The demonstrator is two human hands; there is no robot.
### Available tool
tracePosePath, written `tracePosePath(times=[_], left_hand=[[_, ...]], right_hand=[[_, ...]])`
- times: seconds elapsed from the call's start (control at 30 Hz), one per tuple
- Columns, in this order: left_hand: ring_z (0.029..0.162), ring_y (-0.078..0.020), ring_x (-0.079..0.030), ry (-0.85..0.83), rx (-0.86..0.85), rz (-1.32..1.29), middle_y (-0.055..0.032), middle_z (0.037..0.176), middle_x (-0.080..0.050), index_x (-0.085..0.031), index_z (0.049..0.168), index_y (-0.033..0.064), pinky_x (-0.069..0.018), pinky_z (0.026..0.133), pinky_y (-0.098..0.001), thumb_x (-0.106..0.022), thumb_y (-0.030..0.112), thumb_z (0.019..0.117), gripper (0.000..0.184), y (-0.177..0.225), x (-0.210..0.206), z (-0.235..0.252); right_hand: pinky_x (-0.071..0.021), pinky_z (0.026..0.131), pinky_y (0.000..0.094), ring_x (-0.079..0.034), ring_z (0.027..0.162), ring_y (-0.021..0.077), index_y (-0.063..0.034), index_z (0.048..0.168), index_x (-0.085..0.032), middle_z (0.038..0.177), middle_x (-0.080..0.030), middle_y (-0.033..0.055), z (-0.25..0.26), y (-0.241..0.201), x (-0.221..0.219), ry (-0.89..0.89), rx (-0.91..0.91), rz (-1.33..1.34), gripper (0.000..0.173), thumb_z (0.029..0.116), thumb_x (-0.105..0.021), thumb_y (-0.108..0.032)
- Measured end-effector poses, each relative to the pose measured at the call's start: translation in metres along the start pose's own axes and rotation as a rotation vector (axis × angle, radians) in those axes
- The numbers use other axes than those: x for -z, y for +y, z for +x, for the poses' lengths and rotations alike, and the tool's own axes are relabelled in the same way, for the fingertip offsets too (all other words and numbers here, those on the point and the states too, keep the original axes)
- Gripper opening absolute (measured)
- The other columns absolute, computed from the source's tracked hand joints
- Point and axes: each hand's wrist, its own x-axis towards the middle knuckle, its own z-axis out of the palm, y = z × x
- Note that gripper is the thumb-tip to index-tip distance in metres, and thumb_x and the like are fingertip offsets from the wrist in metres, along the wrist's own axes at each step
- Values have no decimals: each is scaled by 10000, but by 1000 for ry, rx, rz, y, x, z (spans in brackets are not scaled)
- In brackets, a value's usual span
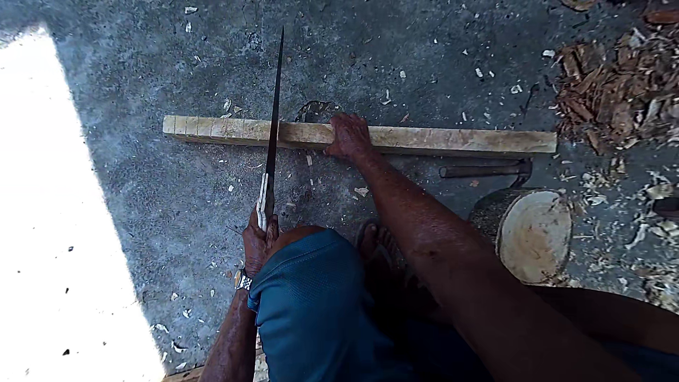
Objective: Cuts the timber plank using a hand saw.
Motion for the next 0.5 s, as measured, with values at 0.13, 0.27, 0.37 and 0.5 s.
tracePosePath(times=[0.13,0.27,0.37,0.5], left_hand=[[806,-170,-716,-12,74,5,-229,952,-727,-535,1351,-170,-581,799,-338,-610,205,962,546,8,17,-25],[832,-168,-730,109,62,-12,-224,952,-735,-597,1268,-165,-596,793,-313,-644,264,959,531,-33,16,-57],[1005,-50,-624,-4,235,-192,-150,1146,-669,-524,1366,-78,-507,916,-223,-591,210,1006,466,3,50,-79],[997,47,-582,71,292,-393,-112,1156,-623,-490,1364,-81,-473,897,-124,-530,150,1022,414,20,59,-97]], right_hand=[[-435,1038,595,-553,1300,364,-114,1354,-630,1358,-642,130,0,2,-2,11,2,-14,757,702,-873,-411],[-434,1028,608,-548,1303,365,-117,1364,-627,1355,-642,126,2,1,-4,29,17,-3,765,695,-875,-394],[-440,1026,601,-548,1304,358,-153,1380,-620,1361,-639,114,2,-3,-7,46,16,-9,782,678,-870,-387],[-412,1086,587,-481,1387,365,-181,1538,-478,1472,-560,124,-7,0,-12,143,29,12,973,681,-897,-377]])
